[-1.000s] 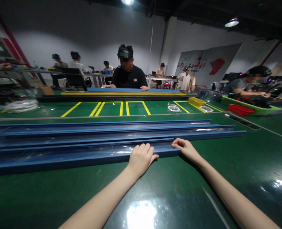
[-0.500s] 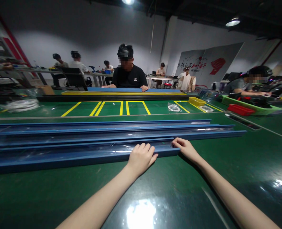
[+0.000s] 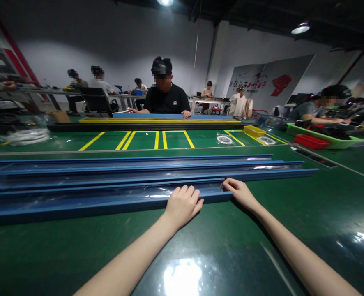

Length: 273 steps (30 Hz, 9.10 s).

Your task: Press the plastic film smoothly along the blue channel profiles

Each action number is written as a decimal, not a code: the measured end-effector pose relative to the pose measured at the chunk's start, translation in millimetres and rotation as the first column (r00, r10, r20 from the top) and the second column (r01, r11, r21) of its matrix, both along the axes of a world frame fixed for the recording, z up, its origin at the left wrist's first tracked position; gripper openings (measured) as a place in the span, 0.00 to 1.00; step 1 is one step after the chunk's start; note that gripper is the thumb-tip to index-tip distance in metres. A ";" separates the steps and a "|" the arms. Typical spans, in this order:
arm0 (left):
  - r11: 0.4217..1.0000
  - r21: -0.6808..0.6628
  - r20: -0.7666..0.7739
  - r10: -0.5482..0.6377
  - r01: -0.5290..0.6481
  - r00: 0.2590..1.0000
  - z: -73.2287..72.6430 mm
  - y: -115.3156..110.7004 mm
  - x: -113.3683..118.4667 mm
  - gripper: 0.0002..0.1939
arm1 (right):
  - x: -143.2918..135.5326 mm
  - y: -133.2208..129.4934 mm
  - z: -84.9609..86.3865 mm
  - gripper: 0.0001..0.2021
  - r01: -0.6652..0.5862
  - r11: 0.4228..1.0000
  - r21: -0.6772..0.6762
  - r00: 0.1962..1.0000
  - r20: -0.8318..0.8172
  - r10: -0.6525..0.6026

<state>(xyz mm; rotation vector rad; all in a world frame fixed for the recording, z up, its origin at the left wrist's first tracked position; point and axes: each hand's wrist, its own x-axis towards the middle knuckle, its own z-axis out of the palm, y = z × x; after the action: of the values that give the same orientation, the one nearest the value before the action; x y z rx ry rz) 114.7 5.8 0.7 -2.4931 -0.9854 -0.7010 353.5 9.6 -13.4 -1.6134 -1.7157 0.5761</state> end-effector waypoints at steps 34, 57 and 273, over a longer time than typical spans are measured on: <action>1.000 -0.013 -0.007 -0.005 0.005 1.000 -0.2 0.4 0.0 0.10 | 0.7 0.4 2.1 0.09 0.014 1.000 -0.011 1.000 0.023 -0.014; 1.000 0.017 0.014 0.018 -0.019 1.000 -0.2 1.0 0.9 0.12 | 0.8 0.2 0.5 0.10 0.015 1.000 0.015 0.999 0.051 -0.016; 0.987 0.043 -0.015 0.155 -0.154 0.988 -1.2 3.6 -132.2 0.17 | -126.9 -6.0 20.8 0.18 -0.092 0.919 0.384 0.702 0.680 -0.214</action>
<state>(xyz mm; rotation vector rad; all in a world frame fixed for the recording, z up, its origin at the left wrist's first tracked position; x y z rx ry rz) -17.5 9.4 -0.4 -2.3531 -1.1317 -0.6427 226.6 3.6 7.5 -1.6835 -2.1188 -0.5129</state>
